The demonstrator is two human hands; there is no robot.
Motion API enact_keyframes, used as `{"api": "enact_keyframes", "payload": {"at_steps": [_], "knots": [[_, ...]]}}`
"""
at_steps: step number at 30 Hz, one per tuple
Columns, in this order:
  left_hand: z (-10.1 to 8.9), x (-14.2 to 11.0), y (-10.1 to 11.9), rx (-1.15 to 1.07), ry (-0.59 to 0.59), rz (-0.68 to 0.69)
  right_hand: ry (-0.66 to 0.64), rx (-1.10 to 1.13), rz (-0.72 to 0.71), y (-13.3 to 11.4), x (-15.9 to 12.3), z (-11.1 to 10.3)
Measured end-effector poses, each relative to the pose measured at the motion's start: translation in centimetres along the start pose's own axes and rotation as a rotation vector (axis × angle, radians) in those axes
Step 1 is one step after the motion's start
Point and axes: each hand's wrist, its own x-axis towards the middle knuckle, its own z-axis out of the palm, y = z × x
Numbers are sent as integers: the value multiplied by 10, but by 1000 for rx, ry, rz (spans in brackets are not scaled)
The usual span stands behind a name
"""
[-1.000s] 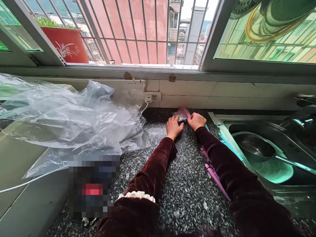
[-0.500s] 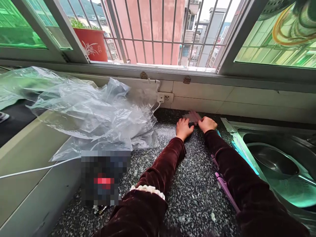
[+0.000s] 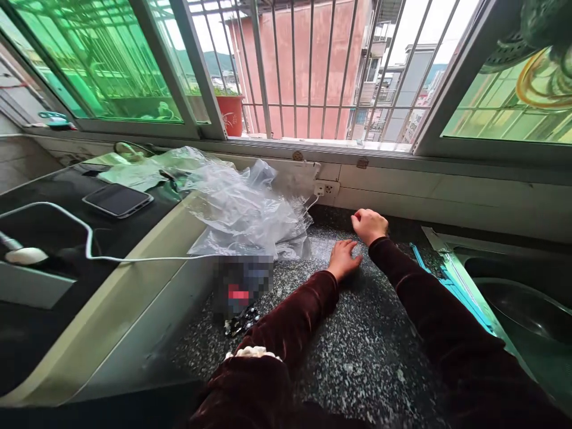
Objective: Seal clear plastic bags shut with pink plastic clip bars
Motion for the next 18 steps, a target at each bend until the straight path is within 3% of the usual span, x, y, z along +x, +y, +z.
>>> {"api": "enact_keyframes", "payload": {"at_steps": [3,5,8,10,14,18], "knots": [[-17,-25,4,-125,31,-96,47,68,-122,-38,-8,-14],[-41,-37,6,-149,63,-126,70,98,-198,-61,-10,-23],[-99,-51,9,-158,150,-100,87,137,-287,-94,-1,-36],[-149,-57,13,-103,283,51,92,163,-329,-116,10,-44],[-243,-65,11,249,570,259,104,206,-463,-164,33,-59],[-296,-66,-10,450,729,173,129,251,-501,-203,34,-70]]}}
